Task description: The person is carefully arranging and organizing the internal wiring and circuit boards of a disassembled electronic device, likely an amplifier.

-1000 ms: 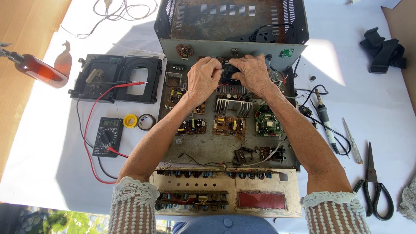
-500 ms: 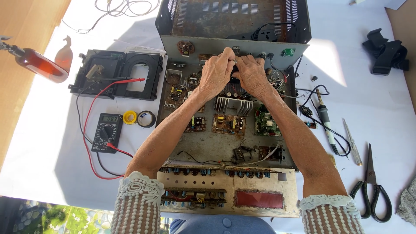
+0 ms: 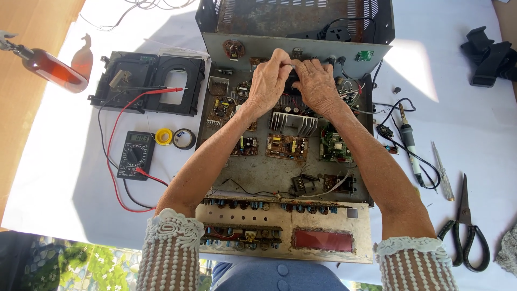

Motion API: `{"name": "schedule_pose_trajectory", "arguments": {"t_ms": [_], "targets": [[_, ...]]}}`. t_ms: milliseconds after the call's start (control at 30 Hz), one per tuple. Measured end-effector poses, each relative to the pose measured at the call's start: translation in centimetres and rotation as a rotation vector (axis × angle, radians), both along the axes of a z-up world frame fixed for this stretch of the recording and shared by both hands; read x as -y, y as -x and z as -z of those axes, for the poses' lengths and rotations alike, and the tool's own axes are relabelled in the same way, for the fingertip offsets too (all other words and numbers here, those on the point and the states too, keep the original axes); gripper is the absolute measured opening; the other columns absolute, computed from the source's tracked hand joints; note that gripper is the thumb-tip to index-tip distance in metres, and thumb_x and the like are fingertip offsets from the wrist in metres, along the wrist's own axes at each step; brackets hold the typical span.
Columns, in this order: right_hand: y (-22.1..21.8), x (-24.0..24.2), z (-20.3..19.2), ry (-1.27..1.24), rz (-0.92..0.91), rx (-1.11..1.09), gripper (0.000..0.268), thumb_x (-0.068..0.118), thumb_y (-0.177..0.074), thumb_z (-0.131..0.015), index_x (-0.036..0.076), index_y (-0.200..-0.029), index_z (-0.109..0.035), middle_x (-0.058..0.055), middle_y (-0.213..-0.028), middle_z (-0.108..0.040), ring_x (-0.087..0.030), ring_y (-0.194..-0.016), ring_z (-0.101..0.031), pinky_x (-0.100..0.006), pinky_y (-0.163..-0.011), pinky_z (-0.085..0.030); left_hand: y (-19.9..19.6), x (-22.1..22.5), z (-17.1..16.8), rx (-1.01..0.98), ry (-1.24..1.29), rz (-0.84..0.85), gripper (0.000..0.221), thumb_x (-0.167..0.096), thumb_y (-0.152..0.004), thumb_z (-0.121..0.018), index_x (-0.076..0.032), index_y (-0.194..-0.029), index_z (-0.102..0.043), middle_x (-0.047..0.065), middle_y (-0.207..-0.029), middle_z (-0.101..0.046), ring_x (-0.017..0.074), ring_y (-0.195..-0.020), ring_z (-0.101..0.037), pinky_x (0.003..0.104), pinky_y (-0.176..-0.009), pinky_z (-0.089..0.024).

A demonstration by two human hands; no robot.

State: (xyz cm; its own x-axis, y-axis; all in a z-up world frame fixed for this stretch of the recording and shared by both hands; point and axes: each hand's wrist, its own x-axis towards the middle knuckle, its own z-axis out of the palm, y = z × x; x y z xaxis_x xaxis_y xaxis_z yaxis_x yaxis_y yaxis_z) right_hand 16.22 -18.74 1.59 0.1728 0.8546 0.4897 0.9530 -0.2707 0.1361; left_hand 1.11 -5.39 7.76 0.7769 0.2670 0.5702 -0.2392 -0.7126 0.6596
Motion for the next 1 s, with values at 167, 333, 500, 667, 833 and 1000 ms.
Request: {"name": "schedule_pose_trajectory", "arguments": {"t_ms": [167,333,500,667,833,1000], "targets": [[-0.6,0.2,-1.0,0.055,-0.065,-0.083,0.068,0.029,-0.098,-0.078,0.007,-0.153,-0.047,-0.015,-0.126,-0.062,-0.037,-0.11,-0.056,-0.055,-0.075,-0.045,0.5,-0.1,-1.6,0.153,0.136,-0.051,0.012,-0.009,-0.105,-0.051,-0.016,-0.097,-0.046,-0.001,-0.07,-0.038,0.0139,-0.062,-0.026,0.034,-0.058,-0.03],[0.7,1.0,-3.7,0.148,-0.112,-0.293,0.063,0.029,-0.106,-0.067,0.009,-0.157,-0.037,-0.02,-0.148,-0.044,-0.047,-0.123,-0.048,-0.071,-0.081,-0.042,2.4,0.4,-4.0,0.202,0.211,-0.05,0.013,-0.013,-0.105,-0.055,-0.015,-0.095,-0.048,-0.004,-0.072,-0.047,0.0103,-0.064,-0.032,0.029,-0.062,-0.038],[1.0,0.7,-4.9,-0.018,-0.14,-0.07,0.04,0.028,-0.112,-0.065,0.009,-0.144,-0.053,-0.015,-0.127,-0.057,-0.038,-0.102,-0.054,-0.052,-0.077,-0.041,4.1,0.3,-4.6,0.18,0.226,-0.006,0.007,-0.015,-0.106,-0.048,-0.013,-0.099,-0.048,0.007,-0.088,-0.071,0.022,-0.098,-0.077,0.036,-0.09,-0.063],[1.4,-0.2,-2.5,0.028,-0.145,-0.056,0.052,0.026,-0.11,-0.066,0.006,-0.153,-0.046,-0.016,-0.142,-0.055,-0.039,-0.119,-0.054,-0.056,-0.091,-0.046,5.2,0.5,-4.6,0.169,0.233,-0.014,0.011,-0.019,-0.106,-0.052,-0.013,-0.098,-0.049,0.002,-0.078,-0.061,0.0162,-0.084,-0.067,0.033,-0.081,-0.058],[2.2,0.1,-2.0,0.039,-0.136,-0.06,0.07,0.026,-0.105,-0.074,0.001,-0.158,-0.037,-0.02,-0.152,-0.051,-0.041,-0.13,-0.053,-0.058,-0.106,-0.044,5.9,-0.4,-3.2,0.155,0.231,-0.02,0.01,-0.019,-0.107,-0.05,-0.013,-0.099,-0.051,0.005,-0.084,-0.071,0.025,-0.096,-0.08,0.034,-0.081,-0.065],[2.4,0.2,-1.5,0.051,-0.124,-0.082,0.074,0.027,-0.107,-0.074,0.002,-0.161,-0.03,-0.021,-0.158,-0.043,-0.043,-0.141,-0.046,-0.059,-0.115,-0.042,6.5,-0.2,-3.2,0.147,0.255,-0.056,0.006,-0.014,-0.104,-0.05,-0.012,-0.1,-0.053,0.01,-0.088,-0.077,0.0231,-0.094,-0.08,0.035,-0.08,-0.066]]}}
